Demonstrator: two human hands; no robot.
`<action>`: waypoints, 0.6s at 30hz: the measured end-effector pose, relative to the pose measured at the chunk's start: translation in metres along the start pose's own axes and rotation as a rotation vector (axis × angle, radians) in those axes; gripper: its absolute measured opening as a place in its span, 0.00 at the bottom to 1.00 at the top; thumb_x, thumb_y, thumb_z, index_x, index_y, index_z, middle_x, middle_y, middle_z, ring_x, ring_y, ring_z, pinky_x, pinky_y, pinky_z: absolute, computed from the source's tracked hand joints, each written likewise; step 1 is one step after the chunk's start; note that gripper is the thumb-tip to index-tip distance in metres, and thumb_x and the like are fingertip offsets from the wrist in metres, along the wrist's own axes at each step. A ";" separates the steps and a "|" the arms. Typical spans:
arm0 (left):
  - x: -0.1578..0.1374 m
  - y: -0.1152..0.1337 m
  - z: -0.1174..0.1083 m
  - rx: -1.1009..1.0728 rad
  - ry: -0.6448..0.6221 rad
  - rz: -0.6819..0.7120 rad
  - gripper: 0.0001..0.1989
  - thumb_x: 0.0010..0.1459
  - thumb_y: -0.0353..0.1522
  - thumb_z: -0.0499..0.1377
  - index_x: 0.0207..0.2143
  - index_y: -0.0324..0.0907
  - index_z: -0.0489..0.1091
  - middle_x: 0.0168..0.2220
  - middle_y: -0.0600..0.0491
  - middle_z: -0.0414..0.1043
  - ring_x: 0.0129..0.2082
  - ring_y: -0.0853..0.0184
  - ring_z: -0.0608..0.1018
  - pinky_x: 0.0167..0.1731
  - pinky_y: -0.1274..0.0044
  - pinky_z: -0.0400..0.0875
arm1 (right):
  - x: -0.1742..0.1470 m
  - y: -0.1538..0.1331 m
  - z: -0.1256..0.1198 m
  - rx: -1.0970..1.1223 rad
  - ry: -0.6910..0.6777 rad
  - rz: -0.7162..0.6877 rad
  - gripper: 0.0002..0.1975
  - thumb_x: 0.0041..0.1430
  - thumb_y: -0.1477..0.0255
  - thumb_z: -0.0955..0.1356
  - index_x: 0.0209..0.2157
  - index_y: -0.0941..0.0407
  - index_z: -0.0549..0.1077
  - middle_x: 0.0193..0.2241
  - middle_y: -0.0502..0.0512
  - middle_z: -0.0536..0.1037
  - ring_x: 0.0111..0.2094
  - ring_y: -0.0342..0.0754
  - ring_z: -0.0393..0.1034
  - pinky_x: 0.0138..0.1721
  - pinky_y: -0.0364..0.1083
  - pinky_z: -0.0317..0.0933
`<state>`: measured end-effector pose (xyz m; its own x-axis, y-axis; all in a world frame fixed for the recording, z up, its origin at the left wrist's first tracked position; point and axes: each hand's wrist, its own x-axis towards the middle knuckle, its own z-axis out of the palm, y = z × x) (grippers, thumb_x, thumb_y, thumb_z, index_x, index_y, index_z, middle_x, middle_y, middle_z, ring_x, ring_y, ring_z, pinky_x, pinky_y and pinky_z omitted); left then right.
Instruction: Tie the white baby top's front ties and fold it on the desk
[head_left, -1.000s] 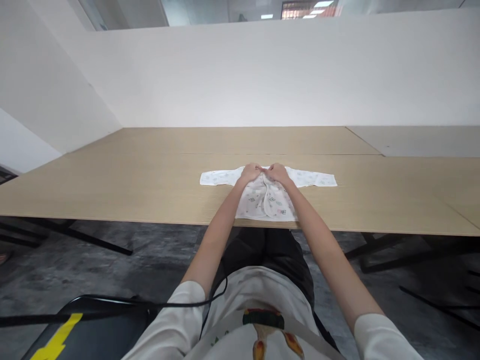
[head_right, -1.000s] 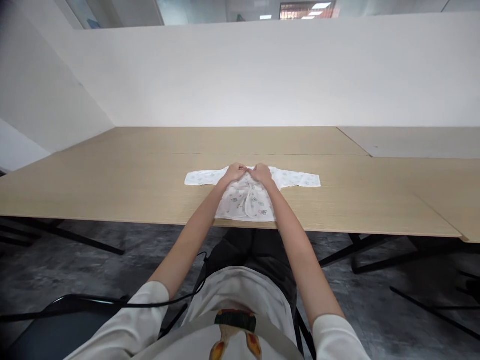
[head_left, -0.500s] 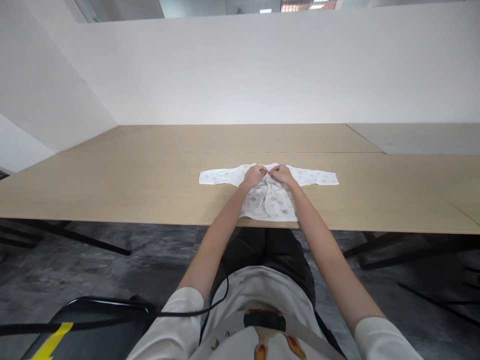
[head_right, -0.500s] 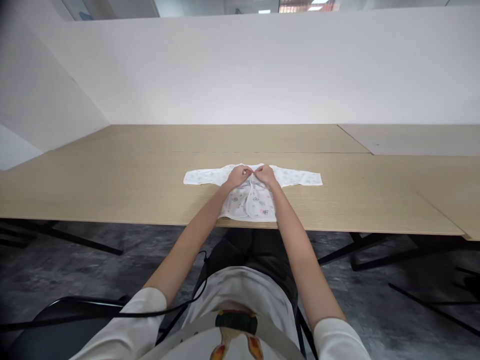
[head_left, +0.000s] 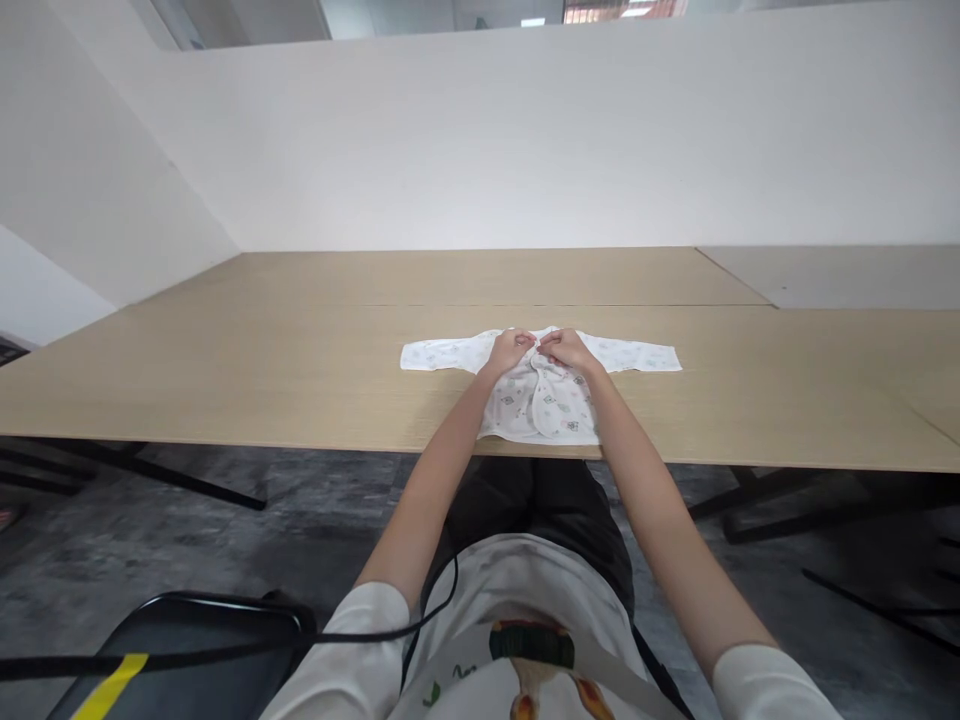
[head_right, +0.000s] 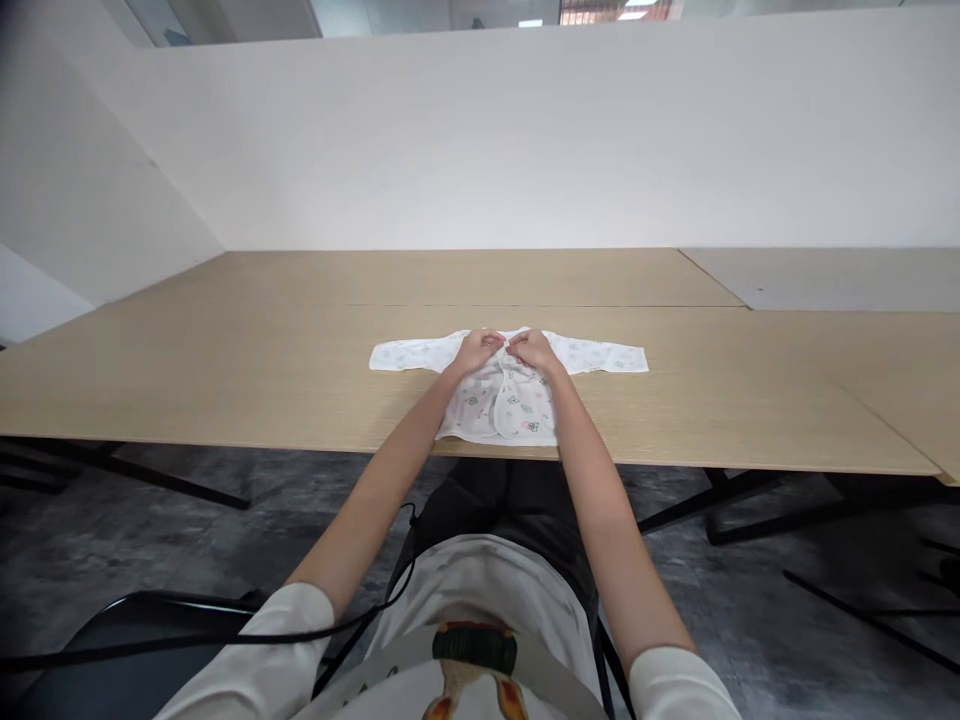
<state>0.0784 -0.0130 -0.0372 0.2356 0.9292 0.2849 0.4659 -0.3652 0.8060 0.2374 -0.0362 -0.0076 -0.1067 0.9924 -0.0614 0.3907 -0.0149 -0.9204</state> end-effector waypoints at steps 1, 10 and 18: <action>0.000 0.000 0.000 -0.009 0.001 -0.004 0.11 0.55 0.33 0.57 0.37 0.39 0.76 0.40 0.48 0.77 0.42 0.66 0.77 0.46 0.74 0.69 | -0.001 -0.001 0.000 0.017 -0.005 0.010 0.05 0.48 0.82 0.67 0.30 0.61 0.72 0.12 0.45 0.66 0.13 0.37 0.56 0.15 0.37 0.50; -0.002 0.007 -0.002 -0.082 0.011 -0.028 0.12 0.54 0.34 0.55 0.34 0.37 0.76 0.36 0.48 0.77 0.38 0.66 0.76 0.44 0.74 0.69 | 0.006 0.010 0.004 0.152 -0.035 -0.041 0.03 0.55 0.82 0.66 0.30 0.61 0.69 0.22 0.53 0.76 0.15 0.39 0.66 0.17 0.38 0.60; -0.006 0.012 -0.005 0.036 -0.004 -0.004 0.08 0.53 0.32 0.56 0.32 0.39 0.75 0.36 0.50 0.77 0.37 0.67 0.76 0.42 0.77 0.68 | 0.004 0.009 0.009 0.145 -0.001 -0.017 0.06 0.54 0.78 0.70 0.28 0.60 0.68 0.17 0.50 0.74 0.14 0.38 0.64 0.15 0.36 0.59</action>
<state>0.0783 -0.0224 -0.0269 0.2377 0.9302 0.2796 0.4973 -0.3638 0.7876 0.2324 -0.0335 -0.0191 -0.1134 0.9925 -0.0461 0.2528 -0.0161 -0.9674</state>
